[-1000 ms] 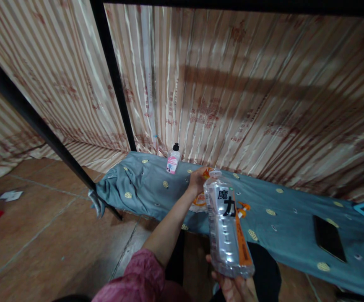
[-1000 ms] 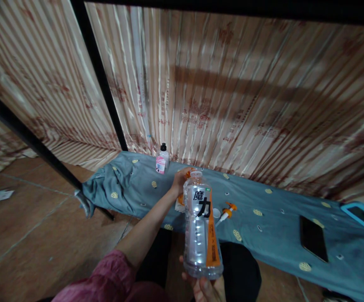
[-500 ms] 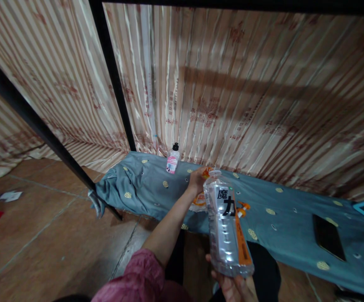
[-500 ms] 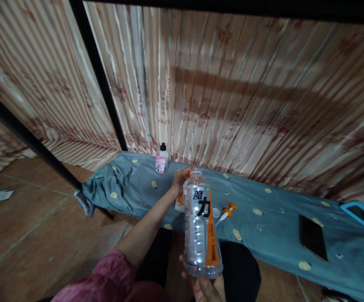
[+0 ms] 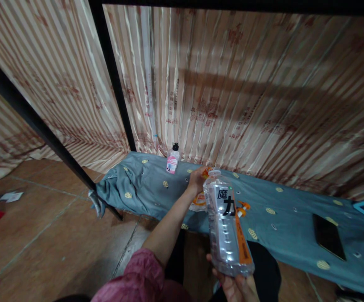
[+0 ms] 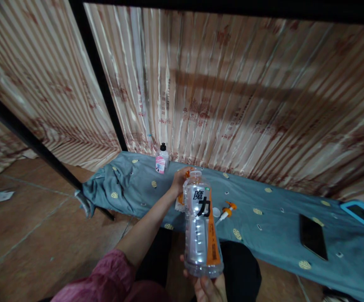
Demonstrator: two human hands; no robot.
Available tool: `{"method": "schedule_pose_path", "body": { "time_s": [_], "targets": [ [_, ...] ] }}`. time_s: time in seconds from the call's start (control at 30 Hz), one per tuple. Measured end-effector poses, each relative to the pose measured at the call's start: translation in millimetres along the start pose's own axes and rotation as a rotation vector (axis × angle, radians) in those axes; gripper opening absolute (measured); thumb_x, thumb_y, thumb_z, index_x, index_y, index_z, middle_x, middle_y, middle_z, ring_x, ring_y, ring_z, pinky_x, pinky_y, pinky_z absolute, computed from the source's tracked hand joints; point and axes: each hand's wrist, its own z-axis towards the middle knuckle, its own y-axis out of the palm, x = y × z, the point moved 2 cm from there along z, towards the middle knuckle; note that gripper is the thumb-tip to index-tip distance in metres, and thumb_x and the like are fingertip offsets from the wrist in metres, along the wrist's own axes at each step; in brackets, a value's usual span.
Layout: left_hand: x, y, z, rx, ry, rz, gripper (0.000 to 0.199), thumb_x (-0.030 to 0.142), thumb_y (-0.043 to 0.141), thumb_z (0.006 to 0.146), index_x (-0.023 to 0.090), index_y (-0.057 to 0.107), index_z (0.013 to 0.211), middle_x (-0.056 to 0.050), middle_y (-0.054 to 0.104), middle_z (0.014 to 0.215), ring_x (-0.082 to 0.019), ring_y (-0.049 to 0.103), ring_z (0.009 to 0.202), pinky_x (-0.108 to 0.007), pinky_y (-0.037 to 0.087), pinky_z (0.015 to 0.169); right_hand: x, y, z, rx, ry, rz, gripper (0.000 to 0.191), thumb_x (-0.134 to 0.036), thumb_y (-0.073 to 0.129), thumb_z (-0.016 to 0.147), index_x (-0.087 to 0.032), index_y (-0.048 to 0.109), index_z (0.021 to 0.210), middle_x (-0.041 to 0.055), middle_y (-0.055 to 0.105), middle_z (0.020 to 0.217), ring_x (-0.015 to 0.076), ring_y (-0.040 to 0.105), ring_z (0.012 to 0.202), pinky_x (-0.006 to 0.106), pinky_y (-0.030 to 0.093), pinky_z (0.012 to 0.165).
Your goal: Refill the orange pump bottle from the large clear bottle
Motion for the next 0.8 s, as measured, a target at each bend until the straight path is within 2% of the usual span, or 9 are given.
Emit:
{"method": "schedule_pose_path", "body": {
  "time_s": [0.17, 0.37, 0.6, 0.8],
  "targets": [
    [-4.9, 2.5, 0.8, 0.001, 0.027, 0.035, 0.009, 0.022, 0.073, 0.074, 0.015, 0.071, 0.079, -0.003, 0.072, 0.082, -0.017, 0.066, 0.075, -0.027, 0.052, 0.073, -1.2, -5.8, 1.5, -0.004, 0.018, 0.007, 0.053, -0.038, 0.092, 0.061, -0.032, 0.073, 0.11, 0.004, 0.082, 0.104, 0.0295, 0.078, 0.087, 0.028, 0.064, 0.071],
    [-9.0, 3.0, 1.4, 0.007, 0.046, 0.058, 0.013, 0.022, 0.075, 0.071, 0.015, 0.071, 0.081, -0.004, 0.073, 0.083, -0.018, 0.066, 0.076, -0.027, 0.053, 0.074, -1.3, -7.0, 3.8, -0.043, 0.024, 0.016, 0.05, -0.04, 0.089, 0.064, -0.034, 0.073, 0.111, 0.0052, 0.082, 0.105, 0.0299, 0.078, 0.088, 0.028, 0.064, 0.069],
    [-4.1, -1.2, -0.9, -0.002, 0.062, 0.057, 0.013, 0.024, 0.074, 0.073, 0.015, 0.072, 0.082, -0.005, 0.074, 0.086, -0.019, 0.068, 0.078, -0.028, 0.053, 0.076, -1.0, -2.9, 2.6, -0.032, 0.04, 0.055, 0.054, -0.041, 0.093, 0.058, -0.034, 0.075, 0.108, 0.0062, 0.082, 0.103, 0.03, 0.078, 0.087, 0.028, 0.064, 0.069],
    [-0.6, -2.8, 0.3, -0.016, 0.048, 0.093, 0.011, 0.02, 0.073, 0.072, 0.016, 0.072, 0.083, -0.005, 0.075, 0.087, -0.019, 0.067, 0.08, -0.028, 0.053, 0.078, 1.1, -8.1, 5.4, -0.061, 0.047, 0.05, 0.056, -0.042, 0.093, 0.057, -0.031, 0.076, 0.109, 0.009, 0.081, 0.104, 0.0309, 0.078, 0.088, 0.029, 0.064, 0.071]
  ]
}}
